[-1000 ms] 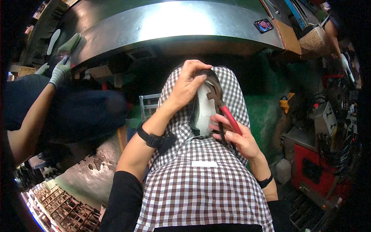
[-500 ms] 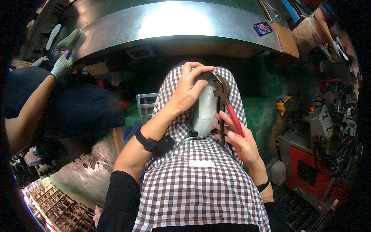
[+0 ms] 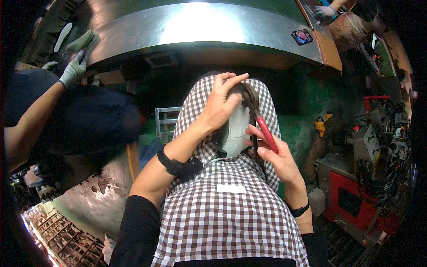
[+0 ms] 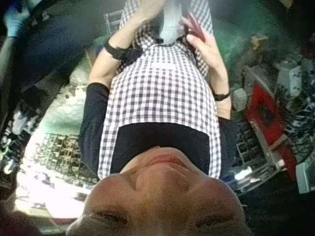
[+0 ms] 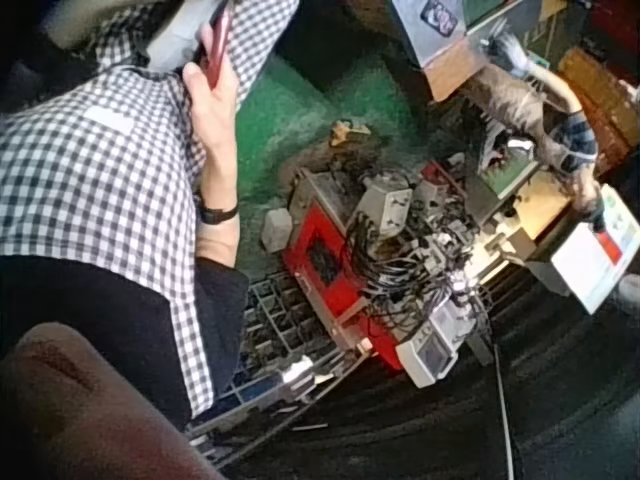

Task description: The person is finishing shoes by checking the quality and trimming excess material with a pair of pliers.

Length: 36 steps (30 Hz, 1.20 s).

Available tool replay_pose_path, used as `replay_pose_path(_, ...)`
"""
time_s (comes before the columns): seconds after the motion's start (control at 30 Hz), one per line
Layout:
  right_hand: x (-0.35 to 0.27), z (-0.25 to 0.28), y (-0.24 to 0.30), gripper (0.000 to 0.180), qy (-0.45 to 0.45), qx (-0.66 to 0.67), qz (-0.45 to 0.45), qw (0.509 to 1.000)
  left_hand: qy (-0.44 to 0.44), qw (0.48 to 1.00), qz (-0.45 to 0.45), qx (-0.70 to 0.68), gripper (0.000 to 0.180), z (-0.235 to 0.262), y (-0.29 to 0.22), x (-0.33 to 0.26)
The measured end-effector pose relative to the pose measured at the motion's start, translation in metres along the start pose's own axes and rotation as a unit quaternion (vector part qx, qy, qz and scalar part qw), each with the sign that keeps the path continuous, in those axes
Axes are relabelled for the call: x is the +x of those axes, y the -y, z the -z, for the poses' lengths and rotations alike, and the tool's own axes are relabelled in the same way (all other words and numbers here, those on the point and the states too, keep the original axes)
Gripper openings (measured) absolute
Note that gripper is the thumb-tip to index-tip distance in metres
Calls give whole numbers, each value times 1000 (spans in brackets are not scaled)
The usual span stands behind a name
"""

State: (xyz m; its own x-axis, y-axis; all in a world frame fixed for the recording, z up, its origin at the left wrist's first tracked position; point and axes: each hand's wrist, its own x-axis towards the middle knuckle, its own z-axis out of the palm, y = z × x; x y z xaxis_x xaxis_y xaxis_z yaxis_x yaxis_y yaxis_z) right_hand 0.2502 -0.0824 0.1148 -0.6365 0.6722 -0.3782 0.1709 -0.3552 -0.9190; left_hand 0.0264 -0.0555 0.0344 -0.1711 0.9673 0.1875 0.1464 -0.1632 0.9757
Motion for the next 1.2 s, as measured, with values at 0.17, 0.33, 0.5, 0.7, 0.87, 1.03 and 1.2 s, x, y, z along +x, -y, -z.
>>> replay_pose_path(0.17, -1, 7, 9, 47, 16, -17, -11, 1000, 34, 995, -29, 94, 79, -1, -9, -3)
replay_pose_path(0.33, -12, 18, 0, 33, 1, -37, -47, 998, 1, 985, -61, 162, 112, -3, -36, -23)
replay_pose_path(0.5, -28, 17, -44, 35, -49, -121, 58, 990, 3, 997, 75, 5, 123, -6, -40, -47)
replay_pose_path(0.7, -39, 19, -24, 27, 17, -170, 25, 985, 1, 989, 43, 142, 133, -8, -58, -78)
replay_pose_path(0.87, -56, 13, -47, 36, 1, -116, 54, 992, -34, 983, -54, 172, 134, -12, -61, -91)
replay_pose_path(1.03, -57, 19, -88, 38, -64, -135, 117, 982, -48, 992, -60, 103, 129, -14, -58, -93)
replay_pose_path(1.2, -54, 26, -90, 39, -59, -160, 131, 977, -63, 991, -61, 102, 125, -10, -60, -94)
